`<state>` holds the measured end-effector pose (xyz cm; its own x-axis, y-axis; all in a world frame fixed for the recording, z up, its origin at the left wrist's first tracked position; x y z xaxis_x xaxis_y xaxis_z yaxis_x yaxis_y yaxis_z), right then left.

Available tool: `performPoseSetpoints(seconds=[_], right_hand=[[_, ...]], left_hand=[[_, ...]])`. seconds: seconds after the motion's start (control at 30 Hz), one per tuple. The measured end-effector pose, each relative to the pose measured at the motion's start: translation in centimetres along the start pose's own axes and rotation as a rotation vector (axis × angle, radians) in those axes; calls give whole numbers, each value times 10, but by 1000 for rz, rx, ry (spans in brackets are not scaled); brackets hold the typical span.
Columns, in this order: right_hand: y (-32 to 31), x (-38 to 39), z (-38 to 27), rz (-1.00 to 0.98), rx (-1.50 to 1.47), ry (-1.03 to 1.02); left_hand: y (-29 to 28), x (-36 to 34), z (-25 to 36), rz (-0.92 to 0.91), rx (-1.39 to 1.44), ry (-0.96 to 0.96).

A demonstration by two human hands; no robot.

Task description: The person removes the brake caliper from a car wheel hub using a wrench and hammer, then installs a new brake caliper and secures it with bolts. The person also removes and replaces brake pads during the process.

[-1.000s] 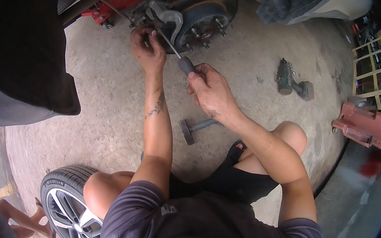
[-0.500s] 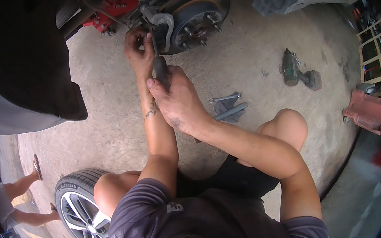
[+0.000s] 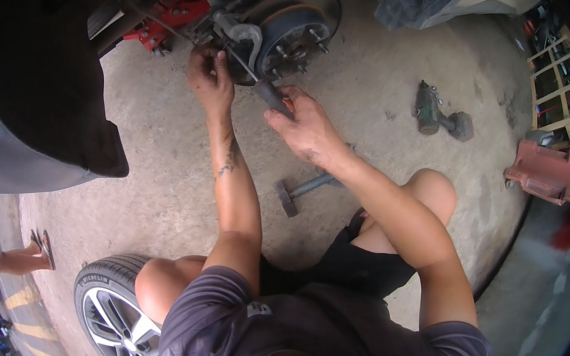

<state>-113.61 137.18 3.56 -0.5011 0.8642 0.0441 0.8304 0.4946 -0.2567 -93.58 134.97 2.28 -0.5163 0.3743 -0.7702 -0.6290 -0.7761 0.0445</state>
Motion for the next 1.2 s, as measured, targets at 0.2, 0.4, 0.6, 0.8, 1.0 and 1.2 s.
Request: performPoseSetpoints(seconds=[0.2,0.4,0.6,0.8,1.0,1.2], right_hand=[[49,6,-20,-4,-603,224],[28,3,-17,-6,-429,235],[26,2,-16,-7,-523,263],[21,-7,-25,13,-105,-16],[9,-16,-4,11,286,-185],[12,14,14,-78,-120,258]], left_hand=[[2,7,1,81,53,-54],[-2,4,7,30,89,-50],[-1,9,2,71,121,-86],[-3,9,0,79,154,-47],[-21,26,-33,309,352,-277],[-26,38,-71,-6,285,-686]])
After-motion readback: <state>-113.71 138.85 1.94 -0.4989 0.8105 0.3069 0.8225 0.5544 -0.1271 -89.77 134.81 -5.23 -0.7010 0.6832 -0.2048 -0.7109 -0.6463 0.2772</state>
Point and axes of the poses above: each hand's wrist, its own x-axis away from the middle knuckle, its own y-axis out of the palm, z = x × y, the point moved 8 cm from there along -x, towards the middle knuckle, and after that the axes turned 1 degree about x, right-handed, at the moved point
